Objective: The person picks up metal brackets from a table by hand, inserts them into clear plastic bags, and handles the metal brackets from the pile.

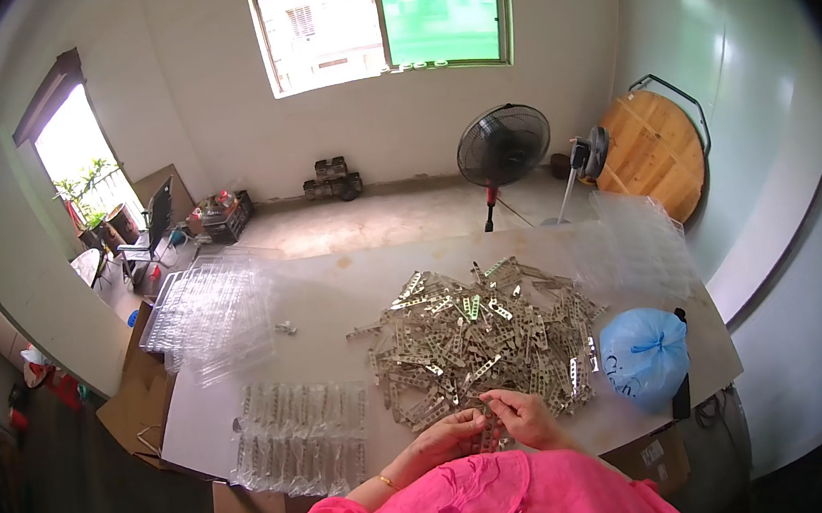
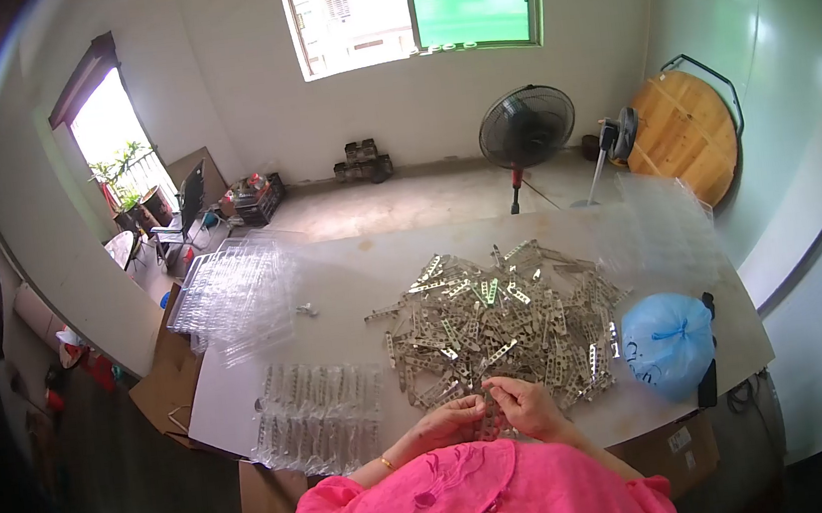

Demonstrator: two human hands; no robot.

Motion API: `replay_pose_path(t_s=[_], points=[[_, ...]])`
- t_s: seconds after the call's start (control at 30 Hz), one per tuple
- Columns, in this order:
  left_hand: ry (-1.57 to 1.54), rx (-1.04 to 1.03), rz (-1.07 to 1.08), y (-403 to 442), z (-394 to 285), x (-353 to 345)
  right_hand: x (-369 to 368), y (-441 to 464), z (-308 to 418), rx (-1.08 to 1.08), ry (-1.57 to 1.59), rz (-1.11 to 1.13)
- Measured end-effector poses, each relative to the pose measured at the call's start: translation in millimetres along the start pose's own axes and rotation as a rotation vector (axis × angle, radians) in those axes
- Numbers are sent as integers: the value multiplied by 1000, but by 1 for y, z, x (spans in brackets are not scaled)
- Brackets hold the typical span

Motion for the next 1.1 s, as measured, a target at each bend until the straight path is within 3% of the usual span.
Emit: replay_pose_path(t_s=[0.13,0.27,0.53,0.77,0.83,0.93,1.1], points=[[-29,35,-5,4,7,8,6,-10,25,208,-198,-80],[-67,49,57,10,12,-1,12,-2,4,144,-55,-24],[-21,-2,91,34,12,-35,32,8,-4,-18,332,413],[313,-132,31,74,4,-57,85,17,-9,87,286,273],[423,-128,-73,81,2,-64,102,20,-10,101,258,218],[843,-283,-118,93,-7,-80,129,25,-10,128,215,80],[872,-274,-175,108,11,-85,134,33,-19,62,303,144]])
Point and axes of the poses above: each hand's wrist, its own y-axis towards the middle knuckle, its own x-axis out of the back of the hand, z = x × y, the point moved 8 cm from there along y, towards the middle knuckle, and after that the axes turned 8 degrees about -x, right-handed, at the moved point
